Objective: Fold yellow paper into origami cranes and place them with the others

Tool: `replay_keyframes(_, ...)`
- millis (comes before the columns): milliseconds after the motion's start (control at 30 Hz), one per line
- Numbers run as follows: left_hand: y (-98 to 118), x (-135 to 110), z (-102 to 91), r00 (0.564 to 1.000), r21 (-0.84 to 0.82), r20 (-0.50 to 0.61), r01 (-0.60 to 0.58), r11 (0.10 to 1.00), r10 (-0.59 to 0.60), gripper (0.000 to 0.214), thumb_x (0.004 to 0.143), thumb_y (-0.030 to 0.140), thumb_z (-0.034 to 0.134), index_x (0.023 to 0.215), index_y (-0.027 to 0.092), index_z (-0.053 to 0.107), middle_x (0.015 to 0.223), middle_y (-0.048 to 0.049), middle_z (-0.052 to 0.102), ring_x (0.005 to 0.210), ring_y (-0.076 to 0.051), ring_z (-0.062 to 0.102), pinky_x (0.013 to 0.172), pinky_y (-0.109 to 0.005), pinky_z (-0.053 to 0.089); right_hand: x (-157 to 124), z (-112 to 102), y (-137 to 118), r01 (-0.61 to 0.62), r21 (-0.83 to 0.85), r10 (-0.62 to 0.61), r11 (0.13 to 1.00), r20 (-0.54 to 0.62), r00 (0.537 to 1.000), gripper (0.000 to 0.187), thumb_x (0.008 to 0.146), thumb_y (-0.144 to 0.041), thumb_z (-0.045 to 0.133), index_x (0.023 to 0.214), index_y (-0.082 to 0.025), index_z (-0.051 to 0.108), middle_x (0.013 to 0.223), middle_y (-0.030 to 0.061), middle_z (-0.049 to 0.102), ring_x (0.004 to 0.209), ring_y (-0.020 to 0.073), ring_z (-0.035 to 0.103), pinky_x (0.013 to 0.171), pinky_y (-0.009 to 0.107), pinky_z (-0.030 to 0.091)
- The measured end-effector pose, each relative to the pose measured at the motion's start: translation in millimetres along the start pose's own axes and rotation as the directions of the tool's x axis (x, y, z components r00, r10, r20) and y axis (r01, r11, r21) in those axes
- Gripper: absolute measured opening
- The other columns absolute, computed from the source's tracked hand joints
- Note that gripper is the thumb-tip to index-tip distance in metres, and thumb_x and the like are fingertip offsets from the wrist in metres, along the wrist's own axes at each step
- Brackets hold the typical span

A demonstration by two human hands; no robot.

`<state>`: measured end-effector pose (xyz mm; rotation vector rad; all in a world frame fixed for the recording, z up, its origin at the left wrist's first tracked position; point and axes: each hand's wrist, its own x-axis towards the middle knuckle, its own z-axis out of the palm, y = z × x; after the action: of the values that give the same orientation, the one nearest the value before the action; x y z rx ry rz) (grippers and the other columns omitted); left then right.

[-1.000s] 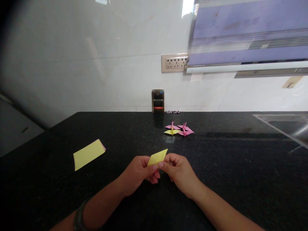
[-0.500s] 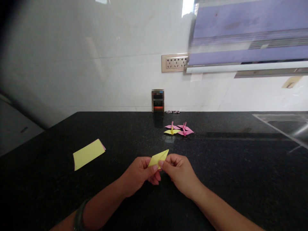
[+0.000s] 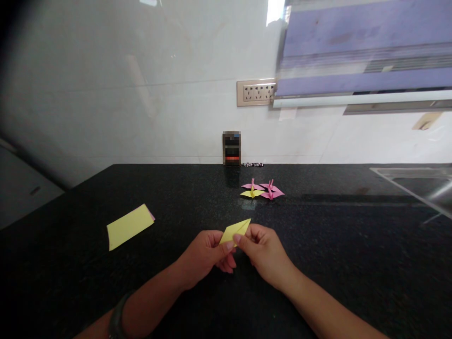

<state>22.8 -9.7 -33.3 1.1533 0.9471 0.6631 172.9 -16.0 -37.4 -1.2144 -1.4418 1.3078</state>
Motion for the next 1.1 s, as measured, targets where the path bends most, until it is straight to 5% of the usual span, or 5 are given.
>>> replay_keyframes(400, 4.4, 0.4, -8.2, 0.998, -0.116, 0.003, -0.059, 0.991, 0.06, 0.024, 0.064, 0.031, 0.062, 0.076, 0.011, 0.056, 0.067, -0.0036, 0.061, 0.055, -0.01, 0.055, 0.055, -0.023, 0.042, 1.9, -2.1, 8.0, -0.031, 0.216, 0.061, 0.976, -0.136, 0.989, 0.033, 0.078, -0.038, 0.049, 0.056, -0.013, 0.053, 0.042, -0.0039, 0.044, 0.038, 0.0059, 0.036, 0.04, 0.02, 0.028)
replay_keyframes(600, 1.7, 1.1, -8.3, 0.99, -0.094, -0.052, -0.136, 0.986, 0.131, 0.024, 0.064, 0.029, 0.064, 0.078, 0.01, 0.059, 0.072, -0.0038, 0.06, 0.057, -0.008, 0.051, 0.056, -0.02, 0.039, -2.1, 2.9, 6.2, -0.023, 0.175, 0.033, 0.984, -0.054, 0.998, 0.03, 0.077, -0.036, 0.051, 0.06, -0.012, 0.058, 0.049, -0.0014, 0.05, 0.044, 0.0071, 0.041, 0.045, 0.02, 0.033)
replay_keyframes(800, -2.6, 1.9, -11.0, 0.997, 0.015, -0.059, -0.048, 0.999, 0.049, 0.021, 0.06, 0.029, 0.065, 0.067, 0.01, 0.06, 0.057, -0.0008, 0.057, 0.051, -0.008, 0.05, 0.051, -0.02, 0.037, -1.5, -1.1, -0.7, 0.032, 0.143, -0.018, 0.989, -0.099, 0.995, 0.029, 0.069, -0.031, 0.06, 0.095, -0.02, 0.053, 0.068, -0.0029, 0.051, 0.057, 0.0096, 0.047, 0.045, 0.019, 0.037)
replay_keyframes(967, -1.9, 2.5, -12.5, 0.991, -0.007, -0.111, -0.072, 0.997, 0.071, 0.018, 0.057, 0.025, 0.067, 0.065, 0.011, 0.059, 0.056, -0.0015, 0.06, 0.05, -0.01, 0.052, 0.05, -0.02, 0.037, -1.6, -5.8, -2.1, 0.05, -0.063, -0.054, 0.997, -0.063, 0.997, 0.014, 0.07, -0.028, 0.057, 0.065, -0.015, 0.058, 0.057, -0.0032, 0.048, 0.052, 0.0084, 0.042, 0.046, 0.019, 0.033)
replay_keyframes(1100, 2.2, 4.3, -12.2, 0.971, -0.132, -0.184, -0.179, 0.975, 0.153, 0.022, 0.059, 0.021, 0.066, 0.076, 0.012, 0.055, 0.064, -0.0016, 0.061, 0.057, -0.011, 0.055, 0.056, -0.022, 0.041, -3.6, -3.6, -0.3, -0.021, -0.046, 0.02, 0.999, -0.027, 0.999, 0.015, 0.072, -0.029, 0.053, 0.065, -0.016, 0.055, 0.052, -0.0047, 0.044, 0.045, 0.007, 0.038, 0.042, 0.019, 0.03)
